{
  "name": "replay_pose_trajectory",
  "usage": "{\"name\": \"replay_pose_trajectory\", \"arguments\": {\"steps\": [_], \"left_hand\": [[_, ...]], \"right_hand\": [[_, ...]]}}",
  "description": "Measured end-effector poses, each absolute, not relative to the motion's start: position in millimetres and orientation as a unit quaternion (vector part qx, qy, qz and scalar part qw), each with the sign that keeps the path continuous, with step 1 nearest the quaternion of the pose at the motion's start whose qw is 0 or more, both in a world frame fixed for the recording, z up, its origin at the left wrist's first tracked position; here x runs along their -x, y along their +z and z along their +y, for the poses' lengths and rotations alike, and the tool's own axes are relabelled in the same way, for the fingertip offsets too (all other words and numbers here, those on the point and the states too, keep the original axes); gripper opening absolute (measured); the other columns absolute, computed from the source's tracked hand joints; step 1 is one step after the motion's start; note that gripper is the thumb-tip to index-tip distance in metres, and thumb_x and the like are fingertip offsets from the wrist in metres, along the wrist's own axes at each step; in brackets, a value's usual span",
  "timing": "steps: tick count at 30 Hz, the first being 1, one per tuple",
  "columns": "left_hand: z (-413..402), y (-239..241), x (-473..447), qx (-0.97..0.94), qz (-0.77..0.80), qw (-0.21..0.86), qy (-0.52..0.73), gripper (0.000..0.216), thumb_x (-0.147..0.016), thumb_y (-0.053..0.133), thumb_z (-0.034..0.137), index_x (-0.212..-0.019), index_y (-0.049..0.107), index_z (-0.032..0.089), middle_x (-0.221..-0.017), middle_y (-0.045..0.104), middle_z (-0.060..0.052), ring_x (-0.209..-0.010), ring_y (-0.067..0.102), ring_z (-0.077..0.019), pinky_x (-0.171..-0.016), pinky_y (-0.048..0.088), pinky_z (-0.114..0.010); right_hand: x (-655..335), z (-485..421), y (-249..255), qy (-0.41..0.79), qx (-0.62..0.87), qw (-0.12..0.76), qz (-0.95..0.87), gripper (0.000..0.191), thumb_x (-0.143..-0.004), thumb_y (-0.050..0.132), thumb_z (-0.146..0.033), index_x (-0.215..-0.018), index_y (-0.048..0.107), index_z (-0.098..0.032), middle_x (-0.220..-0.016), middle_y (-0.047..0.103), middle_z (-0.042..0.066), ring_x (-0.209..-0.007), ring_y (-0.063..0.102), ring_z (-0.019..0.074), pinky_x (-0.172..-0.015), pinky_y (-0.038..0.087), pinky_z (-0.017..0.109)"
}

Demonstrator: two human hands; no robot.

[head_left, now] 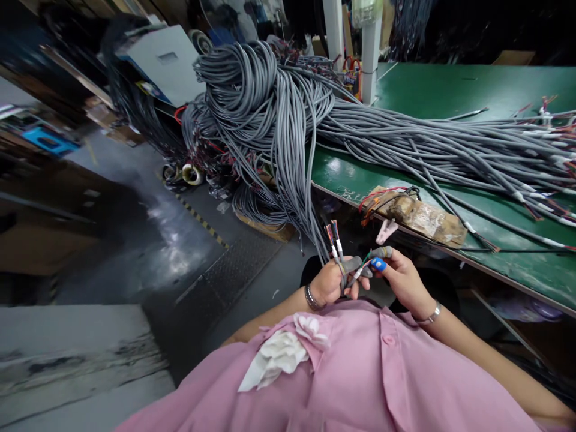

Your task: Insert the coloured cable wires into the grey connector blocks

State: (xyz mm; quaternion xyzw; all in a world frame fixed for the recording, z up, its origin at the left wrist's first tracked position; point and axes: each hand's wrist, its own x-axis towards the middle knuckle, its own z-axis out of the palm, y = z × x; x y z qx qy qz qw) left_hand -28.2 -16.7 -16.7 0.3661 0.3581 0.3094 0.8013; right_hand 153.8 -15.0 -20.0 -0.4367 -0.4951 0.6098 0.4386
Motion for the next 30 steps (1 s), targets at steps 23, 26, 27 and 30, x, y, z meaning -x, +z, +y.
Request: {"name": "replay_pose_trajectory", "arguments": {"steps": [23, 26, 27, 30], "left_hand": [[-29, -10, 18, -0.499, 0.480, 0.641, 0.330, 0.035, -0.075, 0.067, 0.047, -0.071, 0.062, 0.012, -0.048, 0.056, 0.001, -0.037, 0.044, -0.0061, -0.040, 0.030, -0.019], [-29, -10, 17, -0.469, 0.491, 0.631, 0.375, 0.035, -0.077, 0.065, 0.046, -0.070, 0.061, 0.012, -0.054, 0.061, -0.001, -0.038, 0.046, -0.0059, -0.041, 0.030, -0.019], [-28, -10, 17, -0.452, 0.495, 0.629, 0.393, 0.035, -0.078, 0.064, 0.046, -0.071, 0.062, 0.012, -0.057, 0.062, -0.002, -0.039, 0.047, -0.0059, -0.040, 0.029, -0.019], [-26, -11, 14, -0.409, 0.499, 0.636, 0.423, 0.036, -0.078, 0.064, 0.047, -0.073, 0.061, 0.012, -0.062, 0.065, -0.004, -0.040, 0.049, -0.0062, -0.039, 0.027, -0.019]], "right_hand": [[-150, -17, -21, 0.651, 0.463, 0.378, -0.468, 0.028, -0.076, 0.069, -0.044, -0.082, 0.059, -0.018, -0.069, 0.059, 0.000, -0.058, 0.050, 0.0111, -0.053, 0.038, 0.024], [-151, -17, -19, 0.645, 0.483, 0.390, -0.444, 0.027, -0.075, 0.069, -0.042, -0.081, 0.060, -0.017, -0.069, 0.058, 0.000, -0.058, 0.048, 0.0108, -0.053, 0.037, 0.024], [-151, -17, -18, 0.646, 0.488, 0.396, -0.433, 0.026, -0.075, 0.069, -0.041, -0.080, 0.060, -0.017, -0.070, 0.058, 0.000, -0.059, 0.048, 0.0111, -0.053, 0.037, 0.024], [-152, -17, -16, 0.659, 0.484, 0.409, -0.406, 0.024, -0.074, 0.070, -0.039, -0.079, 0.060, -0.018, -0.070, 0.058, -0.001, -0.061, 0.048, 0.0114, -0.055, 0.037, 0.024]]}}
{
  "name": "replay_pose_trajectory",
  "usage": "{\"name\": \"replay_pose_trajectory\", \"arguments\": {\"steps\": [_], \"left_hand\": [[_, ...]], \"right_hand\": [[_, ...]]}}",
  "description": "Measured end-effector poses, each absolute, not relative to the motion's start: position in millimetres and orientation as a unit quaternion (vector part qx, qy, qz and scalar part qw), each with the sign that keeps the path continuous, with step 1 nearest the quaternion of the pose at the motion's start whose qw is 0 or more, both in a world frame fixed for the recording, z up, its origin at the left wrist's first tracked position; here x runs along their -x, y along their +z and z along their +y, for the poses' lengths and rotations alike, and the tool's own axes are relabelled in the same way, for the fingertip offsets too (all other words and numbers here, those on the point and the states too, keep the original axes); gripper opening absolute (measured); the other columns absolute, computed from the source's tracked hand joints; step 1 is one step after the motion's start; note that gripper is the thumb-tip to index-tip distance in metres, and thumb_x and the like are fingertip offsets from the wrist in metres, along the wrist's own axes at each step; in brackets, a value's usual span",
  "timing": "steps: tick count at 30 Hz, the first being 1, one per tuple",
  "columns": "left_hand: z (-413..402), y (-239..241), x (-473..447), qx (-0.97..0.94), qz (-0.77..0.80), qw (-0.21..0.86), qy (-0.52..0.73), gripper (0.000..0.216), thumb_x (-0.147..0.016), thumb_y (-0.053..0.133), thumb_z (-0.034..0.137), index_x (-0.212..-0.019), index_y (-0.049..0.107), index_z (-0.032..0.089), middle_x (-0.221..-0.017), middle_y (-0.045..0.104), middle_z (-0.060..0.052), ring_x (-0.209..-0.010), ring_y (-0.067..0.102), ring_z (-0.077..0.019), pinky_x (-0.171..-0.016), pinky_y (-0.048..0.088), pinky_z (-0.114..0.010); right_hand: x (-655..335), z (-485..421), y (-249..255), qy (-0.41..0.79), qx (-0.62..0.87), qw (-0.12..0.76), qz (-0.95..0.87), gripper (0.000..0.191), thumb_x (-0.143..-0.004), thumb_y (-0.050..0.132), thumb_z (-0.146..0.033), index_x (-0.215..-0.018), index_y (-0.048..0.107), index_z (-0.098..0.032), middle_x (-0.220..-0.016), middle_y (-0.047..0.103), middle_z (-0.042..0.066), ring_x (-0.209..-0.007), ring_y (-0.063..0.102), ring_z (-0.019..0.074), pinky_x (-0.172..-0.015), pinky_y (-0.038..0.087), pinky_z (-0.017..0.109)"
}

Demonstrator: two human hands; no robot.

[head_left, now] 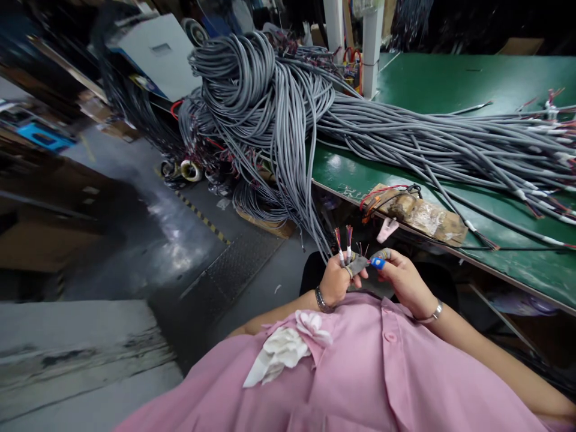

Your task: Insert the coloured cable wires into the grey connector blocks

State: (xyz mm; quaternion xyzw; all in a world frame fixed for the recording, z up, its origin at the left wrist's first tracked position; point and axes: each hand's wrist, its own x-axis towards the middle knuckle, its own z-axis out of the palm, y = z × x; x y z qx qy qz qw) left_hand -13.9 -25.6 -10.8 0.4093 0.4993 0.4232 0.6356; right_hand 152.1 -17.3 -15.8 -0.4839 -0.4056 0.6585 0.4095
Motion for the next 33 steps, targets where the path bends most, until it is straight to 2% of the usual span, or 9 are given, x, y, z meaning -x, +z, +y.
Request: {"name": "replay_pose_trajectory", "arguments": {"steps": [5, 11, 16, 19, 25, 33], "left_hand": [[-21, -8, 12, -0.400, 0.501, 0.648, 0.411, 0.036, -0.075, 0.066, 0.047, -0.071, 0.059, 0.012, -0.059, 0.063, -0.002, -0.038, 0.047, -0.0058, -0.039, 0.026, -0.020], [-19, -4, 14, -0.419, 0.508, 0.630, 0.412, 0.037, -0.076, 0.064, 0.048, -0.066, 0.054, 0.014, -0.056, 0.058, 0.001, -0.037, 0.041, -0.0039, -0.039, 0.027, -0.020], [-18, -1, 16, -0.455, 0.507, 0.624, 0.382, 0.037, -0.076, 0.065, 0.047, -0.063, 0.053, 0.015, -0.053, 0.053, 0.003, -0.037, 0.038, -0.0036, -0.039, 0.025, -0.019], [-17, 1, 16, -0.479, 0.502, 0.633, 0.343, 0.037, -0.076, 0.065, 0.046, -0.061, 0.053, 0.015, -0.051, 0.053, 0.002, -0.038, 0.038, -0.0040, -0.040, 0.026, -0.019], [-15, 5, 16, -0.502, 0.496, 0.634, 0.315, 0.039, -0.075, 0.064, 0.049, -0.061, 0.053, 0.015, -0.049, 0.052, 0.002, -0.038, 0.039, -0.0047, -0.040, 0.028, -0.019], [-15, 4, 15, -0.493, 0.503, 0.625, 0.337, 0.036, -0.078, 0.063, 0.046, -0.063, 0.052, 0.015, -0.054, 0.054, 0.002, -0.039, 0.040, -0.0048, -0.040, 0.028, -0.019]], "right_hand": [[-154, -15, -16, 0.659, 0.475, 0.421, -0.402, 0.024, -0.074, 0.071, -0.039, -0.079, 0.061, -0.018, -0.071, 0.058, -0.001, -0.061, 0.047, 0.0114, -0.056, 0.038, 0.025], [-162, -14, -13, 0.671, 0.455, 0.381, -0.444, 0.022, -0.076, 0.070, -0.039, -0.078, 0.062, -0.018, -0.067, 0.055, -0.002, -0.060, 0.045, 0.0105, -0.055, 0.037, 0.024], [-164, -10, -8, 0.694, 0.451, 0.354, -0.436, 0.030, -0.078, 0.066, -0.042, -0.095, 0.064, -0.018, -0.086, 0.063, 0.004, -0.069, 0.053, 0.0130, -0.060, 0.043, 0.025], [-160, -6, -5, 0.699, 0.439, 0.359, -0.436, 0.033, -0.075, 0.069, -0.040, -0.099, 0.063, -0.018, -0.090, 0.065, 0.005, -0.075, 0.057, 0.0154, -0.062, 0.045, 0.026], [-154, -5, -10, 0.694, 0.442, 0.387, -0.417, 0.025, -0.072, 0.073, -0.037, -0.081, 0.062, -0.017, -0.075, 0.063, 0.000, -0.064, 0.053, 0.0116, -0.063, 0.044, 0.026], [-150, -12, -18, 0.675, 0.480, 0.420, -0.369, 0.020, -0.073, 0.072, -0.035, -0.077, 0.062, -0.018, -0.070, 0.059, -0.001, -0.060, 0.048, 0.0104, -0.056, 0.038, 0.024]]}}
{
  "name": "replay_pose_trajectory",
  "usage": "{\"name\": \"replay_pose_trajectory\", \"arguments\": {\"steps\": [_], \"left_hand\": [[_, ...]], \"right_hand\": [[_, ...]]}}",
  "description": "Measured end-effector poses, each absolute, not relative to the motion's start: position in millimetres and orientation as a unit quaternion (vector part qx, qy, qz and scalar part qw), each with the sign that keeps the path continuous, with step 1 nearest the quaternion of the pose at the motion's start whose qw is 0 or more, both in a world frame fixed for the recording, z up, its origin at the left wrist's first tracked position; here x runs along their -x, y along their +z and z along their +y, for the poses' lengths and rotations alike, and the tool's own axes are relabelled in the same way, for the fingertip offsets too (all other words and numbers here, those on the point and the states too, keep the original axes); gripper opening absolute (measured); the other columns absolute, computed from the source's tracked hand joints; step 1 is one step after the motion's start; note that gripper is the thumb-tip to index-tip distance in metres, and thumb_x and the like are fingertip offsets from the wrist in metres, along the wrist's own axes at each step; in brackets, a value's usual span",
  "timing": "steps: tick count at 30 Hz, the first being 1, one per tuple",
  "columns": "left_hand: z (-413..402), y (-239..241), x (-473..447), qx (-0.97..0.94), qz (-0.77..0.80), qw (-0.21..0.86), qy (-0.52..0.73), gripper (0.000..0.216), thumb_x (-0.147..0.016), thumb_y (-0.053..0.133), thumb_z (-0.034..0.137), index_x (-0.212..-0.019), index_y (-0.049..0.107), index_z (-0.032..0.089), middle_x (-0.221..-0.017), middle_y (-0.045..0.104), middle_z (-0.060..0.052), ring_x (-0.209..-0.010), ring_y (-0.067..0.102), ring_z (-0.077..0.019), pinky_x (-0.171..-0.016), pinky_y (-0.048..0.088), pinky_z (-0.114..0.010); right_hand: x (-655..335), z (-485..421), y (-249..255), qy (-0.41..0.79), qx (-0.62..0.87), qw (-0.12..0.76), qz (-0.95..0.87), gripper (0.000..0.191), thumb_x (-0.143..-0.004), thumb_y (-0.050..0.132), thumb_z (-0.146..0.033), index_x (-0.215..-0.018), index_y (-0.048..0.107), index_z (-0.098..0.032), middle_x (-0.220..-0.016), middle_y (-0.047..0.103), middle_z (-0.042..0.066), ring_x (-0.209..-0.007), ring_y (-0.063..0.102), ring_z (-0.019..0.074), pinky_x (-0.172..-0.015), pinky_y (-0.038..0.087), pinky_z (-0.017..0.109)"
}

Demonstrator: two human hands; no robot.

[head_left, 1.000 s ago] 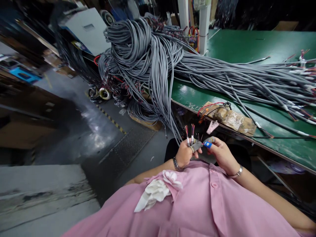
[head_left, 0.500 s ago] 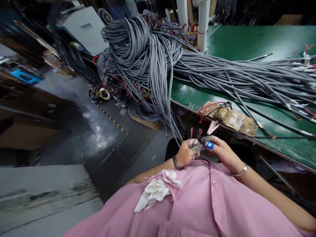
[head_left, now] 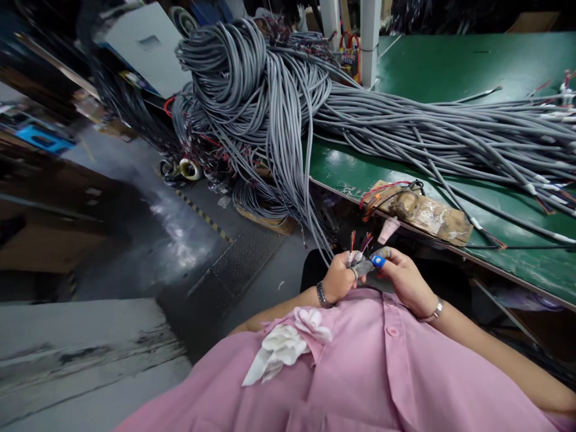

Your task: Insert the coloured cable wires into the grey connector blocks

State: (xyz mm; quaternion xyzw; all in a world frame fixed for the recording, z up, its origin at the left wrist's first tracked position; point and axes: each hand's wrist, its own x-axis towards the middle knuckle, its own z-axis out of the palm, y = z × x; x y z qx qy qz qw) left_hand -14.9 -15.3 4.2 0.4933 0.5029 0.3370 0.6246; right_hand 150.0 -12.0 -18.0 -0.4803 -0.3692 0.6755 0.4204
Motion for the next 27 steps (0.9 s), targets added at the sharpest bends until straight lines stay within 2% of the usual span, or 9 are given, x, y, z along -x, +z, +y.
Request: {"name": "replay_pose_trajectory", "arguments": {"steps": [7, 16, 27], "left_hand": [[-14.7, -1.1, 16.4, -0.512, 0.507, 0.618, 0.314, 0.033, -0.079, 0.062, 0.040, -0.060, 0.055, 0.014, -0.045, 0.048, 0.003, -0.038, 0.039, -0.0057, -0.041, 0.029, -0.019], [-15.4, -2.9, 17.7, -0.501, 0.490, 0.646, 0.302, 0.034, -0.078, 0.063, 0.042, -0.061, 0.056, 0.013, -0.050, 0.054, 0.002, -0.037, 0.039, -0.0045, -0.039, 0.027, -0.019], [-13.7, 1.0, 14.8, -0.490, 0.470, 0.671, 0.298, 0.037, -0.077, 0.063, 0.046, -0.061, 0.057, 0.013, -0.052, 0.057, 0.000, -0.039, 0.043, -0.0055, -0.041, 0.030, -0.019]], "right_hand": [[-150.2, -8.0, -11.1, 0.693, 0.445, 0.391, -0.410, 0.022, -0.074, 0.072, -0.034, -0.086, 0.062, -0.019, -0.075, 0.061, -0.001, -0.065, 0.053, 0.0121, -0.059, 0.039, 0.025], [-151.5, -7.2, -17.9, 0.748, 0.417, 0.380, -0.350, 0.020, -0.075, 0.072, -0.034, -0.084, 0.063, -0.019, -0.076, 0.063, -0.001, -0.063, 0.054, 0.0110, -0.059, 0.039, 0.024], [-153.0, -11.6, -12.5, 0.706, 0.434, 0.379, -0.412, 0.021, -0.079, 0.066, -0.039, -0.082, 0.057, -0.020, -0.070, 0.061, -0.001, -0.059, 0.051, 0.0117, -0.056, 0.037, 0.025]]}}
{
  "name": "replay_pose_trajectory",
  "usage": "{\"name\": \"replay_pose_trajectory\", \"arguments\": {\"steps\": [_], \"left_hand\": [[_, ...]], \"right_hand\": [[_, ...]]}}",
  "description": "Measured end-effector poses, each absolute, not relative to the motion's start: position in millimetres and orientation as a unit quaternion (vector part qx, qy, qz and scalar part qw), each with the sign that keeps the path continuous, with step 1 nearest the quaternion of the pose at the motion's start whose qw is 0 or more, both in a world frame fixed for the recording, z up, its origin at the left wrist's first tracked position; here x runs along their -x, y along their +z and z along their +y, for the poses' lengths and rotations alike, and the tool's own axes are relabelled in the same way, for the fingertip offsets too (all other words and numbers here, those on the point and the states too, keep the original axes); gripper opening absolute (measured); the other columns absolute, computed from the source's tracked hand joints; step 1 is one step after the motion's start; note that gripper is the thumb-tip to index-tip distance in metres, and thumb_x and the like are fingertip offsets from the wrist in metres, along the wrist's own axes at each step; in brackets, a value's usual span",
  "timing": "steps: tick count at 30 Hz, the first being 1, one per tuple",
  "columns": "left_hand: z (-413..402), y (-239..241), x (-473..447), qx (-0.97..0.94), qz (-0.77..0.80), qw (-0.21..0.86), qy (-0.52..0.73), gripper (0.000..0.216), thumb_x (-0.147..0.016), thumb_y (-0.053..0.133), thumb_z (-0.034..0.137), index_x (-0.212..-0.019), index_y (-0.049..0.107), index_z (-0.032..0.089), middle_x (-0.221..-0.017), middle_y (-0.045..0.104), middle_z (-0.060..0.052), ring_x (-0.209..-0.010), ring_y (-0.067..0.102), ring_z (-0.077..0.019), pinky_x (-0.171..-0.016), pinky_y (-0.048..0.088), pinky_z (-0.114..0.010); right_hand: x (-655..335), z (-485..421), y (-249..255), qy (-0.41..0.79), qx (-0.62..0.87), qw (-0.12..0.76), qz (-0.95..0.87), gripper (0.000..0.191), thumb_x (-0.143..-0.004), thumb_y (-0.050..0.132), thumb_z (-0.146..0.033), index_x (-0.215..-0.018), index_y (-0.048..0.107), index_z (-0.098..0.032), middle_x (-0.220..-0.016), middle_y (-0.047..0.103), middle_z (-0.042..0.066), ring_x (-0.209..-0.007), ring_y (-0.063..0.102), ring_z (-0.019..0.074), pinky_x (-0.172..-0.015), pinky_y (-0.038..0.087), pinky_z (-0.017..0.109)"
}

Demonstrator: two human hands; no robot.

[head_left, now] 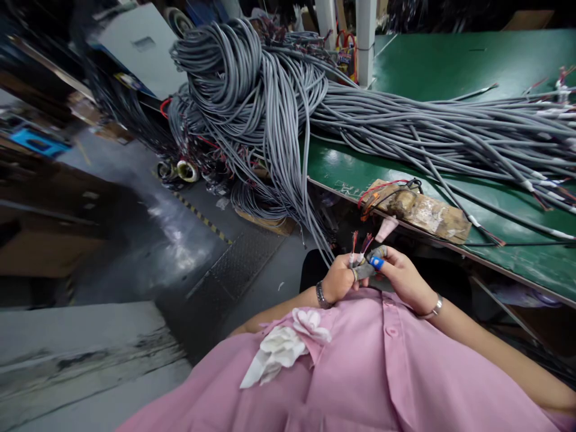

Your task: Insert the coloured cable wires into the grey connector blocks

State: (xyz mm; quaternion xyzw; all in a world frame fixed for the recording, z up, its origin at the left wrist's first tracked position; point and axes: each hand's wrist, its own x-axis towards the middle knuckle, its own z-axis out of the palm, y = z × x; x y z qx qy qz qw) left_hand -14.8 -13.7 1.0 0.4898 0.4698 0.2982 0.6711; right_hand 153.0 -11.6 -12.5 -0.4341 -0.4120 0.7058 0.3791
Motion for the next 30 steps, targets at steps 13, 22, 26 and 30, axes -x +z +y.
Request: {"name": "replay_pose_trajectory", "arguments": {"steps": [13, 22, 26, 30], "left_hand": [[-14, -4, 14, -0.427, 0.478, 0.679, 0.358, 0.034, -0.075, 0.066, 0.045, -0.064, 0.055, 0.014, -0.051, 0.056, 0.002, -0.035, 0.041, -0.0049, -0.036, 0.026, -0.019], [-3, 8, 18, -0.389, 0.426, 0.747, 0.331, 0.033, -0.069, 0.070, 0.041, -0.062, 0.053, 0.013, -0.047, 0.055, 0.002, -0.031, 0.036, -0.0033, -0.033, 0.019, -0.020], [6, 11, 16, -0.370, 0.395, 0.767, 0.344, 0.035, -0.067, 0.071, 0.044, -0.066, 0.054, 0.014, -0.047, 0.055, 0.002, -0.031, 0.037, -0.0046, -0.031, 0.018, -0.020], [10, 12, 13, -0.366, 0.383, 0.775, 0.344, 0.034, -0.067, 0.072, 0.042, -0.066, 0.054, 0.014, -0.047, 0.055, 0.002, -0.031, 0.038, -0.0047, -0.031, 0.018, -0.020]], "right_hand": [[-150, -12, -19, 0.693, 0.444, 0.479, -0.305, 0.024, -0.082, 0.062, -0.043, -0.077, 0.058, -0.021, -0.065, 0.051, -0.002, -0.056, 0.043, 0.0106, -0.055, 0.039, 0.025], [-167, 22, -21, 0.739, 0.414, 0.460, -0.267, 0.046, -0.080, 0.051, -0.065, -0.085, 0.062, -0.021, -0.079, 0.059, 0.003, -0.056, 0.044, 0.0110, -0.053, 0.040, 0.027], [-162, 32, -7, 0.726, 0.391, 0.464, -0.323, 0.038, -0.078, 0.061, -0.058, -0.079, 0.061, -0.020, -0.074, 0.056, 0.001, -0.056, 0.041, 0.0106, -0.052, 0.036, 0.026], [-162, 29, -5, 0.685, 0.423, 0.512, -0.300, 0.032, -0.078, 0.066, -0.050, -0.071, 0.056, -0.020, -0.063, 0.048, -0.003, -0.051, 0.035, 0.0090, -0.051, 0.034, 0.024]]}}
